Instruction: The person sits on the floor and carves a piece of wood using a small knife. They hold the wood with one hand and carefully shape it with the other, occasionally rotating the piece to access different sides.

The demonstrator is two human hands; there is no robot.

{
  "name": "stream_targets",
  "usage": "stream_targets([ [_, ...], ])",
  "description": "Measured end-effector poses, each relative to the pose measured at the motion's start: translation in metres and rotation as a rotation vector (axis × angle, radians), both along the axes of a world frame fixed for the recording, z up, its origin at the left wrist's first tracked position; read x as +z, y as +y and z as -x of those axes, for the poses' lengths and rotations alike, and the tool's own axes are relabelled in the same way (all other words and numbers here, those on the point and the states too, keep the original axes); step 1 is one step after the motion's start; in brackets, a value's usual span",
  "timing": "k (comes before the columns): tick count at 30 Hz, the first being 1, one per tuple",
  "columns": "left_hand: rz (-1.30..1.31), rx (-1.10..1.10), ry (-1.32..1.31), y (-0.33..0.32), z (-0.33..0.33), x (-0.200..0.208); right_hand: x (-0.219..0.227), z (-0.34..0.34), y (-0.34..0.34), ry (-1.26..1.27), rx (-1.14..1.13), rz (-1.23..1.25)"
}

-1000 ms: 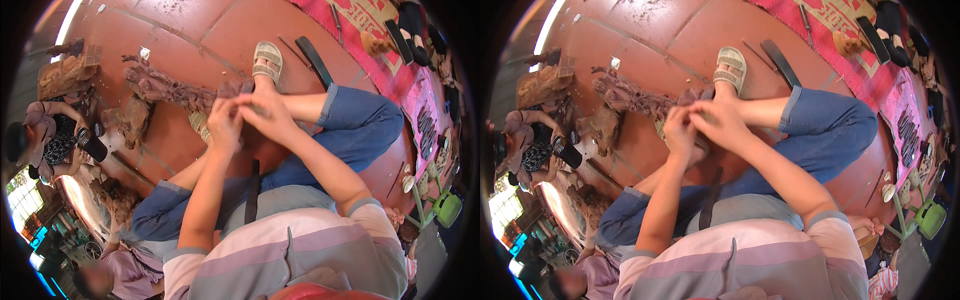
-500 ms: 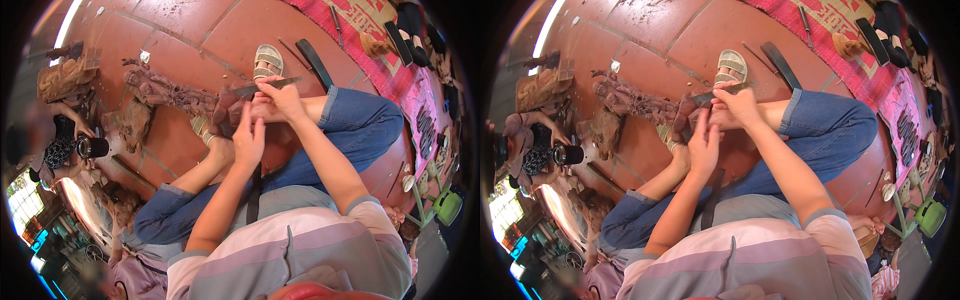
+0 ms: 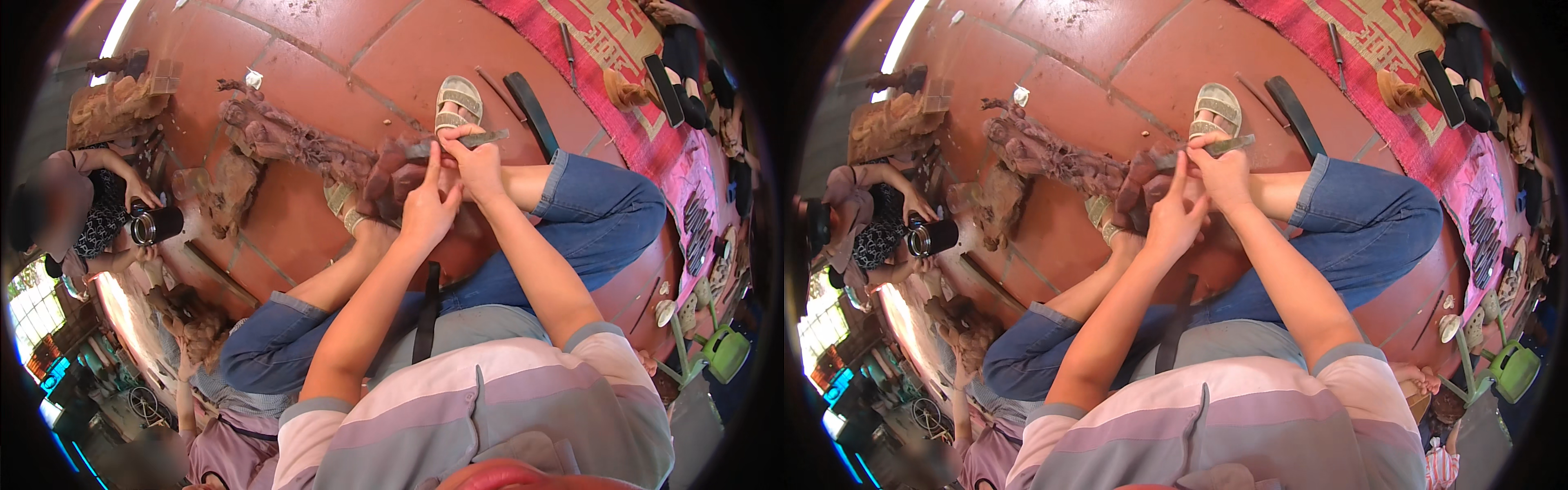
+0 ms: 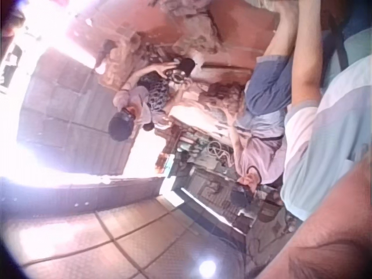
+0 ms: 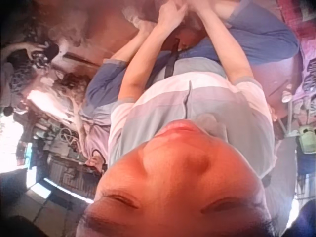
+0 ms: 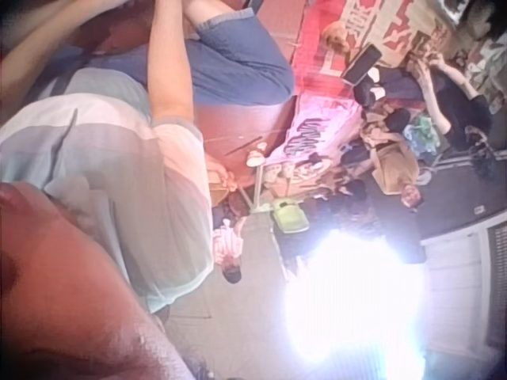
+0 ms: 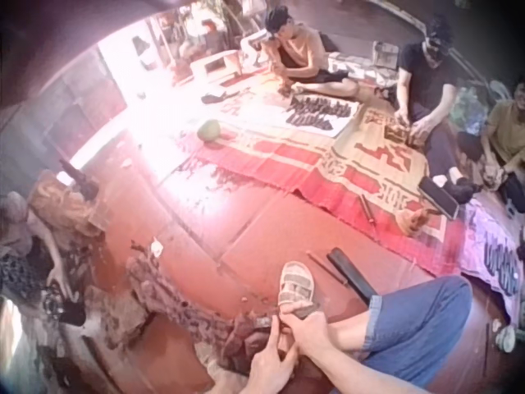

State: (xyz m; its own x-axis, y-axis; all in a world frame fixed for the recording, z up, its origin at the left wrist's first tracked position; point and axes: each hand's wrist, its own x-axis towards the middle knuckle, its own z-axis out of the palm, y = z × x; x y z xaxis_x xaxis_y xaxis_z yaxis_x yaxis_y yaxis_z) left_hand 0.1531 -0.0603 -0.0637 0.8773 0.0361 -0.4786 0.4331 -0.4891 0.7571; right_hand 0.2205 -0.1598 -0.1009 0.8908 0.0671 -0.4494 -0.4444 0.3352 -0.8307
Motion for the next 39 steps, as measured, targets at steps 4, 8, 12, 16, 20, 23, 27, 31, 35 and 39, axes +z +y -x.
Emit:
stream_targets([
  [4, -0.015, 0.14, -0.047, -0.004, 0.009, -0.017, 0.006, 0.001, 0.014, 0.041, 0.052, 0.005],
  [8, 0.051, -0.017, -0.012, -0.007, 0.004, -0.018, -0.002, 0.0, -0.007, 0.051, 0.021, 0.086],
  [12, -0.026, 0.056, -0.106, -0.009, 0.005, -0.011, -0.001, -0.007, 0.01, 0.001, -0.006, -0.082],
  [16, 0.004, 0.041, -0.015, -0.008, 0.005, -0.014, -0.003, -0.006, 0.009, 0.086, 0.045, 0.047],
  [20, 0.108, -0.005, 0.002, -0.01, 0.002, -0.02, -0.005, -0.013, -0.005, 0.061, 0.09, 0.087],
  [23, 0.102, 0.027, 0.052, -0.007, 0.0, -0.013, -0.01, -0.024, -0.009, -0.01, 0.248, 0.174],
  [27, 0.186, 0.152, 0.141, -0.006, 0.003, 0.004, -0.003, -0.023, -0.005, 0.008, 0.353, 0.166],
  [31, 0.131, 0.249, 0.083, -0.003, 0.003, 0.004, -0.004, -0.013, 0.017, -0.117, 0.27, 0.105],
  [35, 0.144, 0.181, 0.165, -0.006, -0.011, 0.002, -0.008, -0.016, 0.007, 0.034, 0.254, 0.162],
  [39, 0.14, 0.179, 0.119, -0.002, -0.017, 0.004, -0.005, -0.022, 0.013, -0.081, 0.24, 0.264],
])
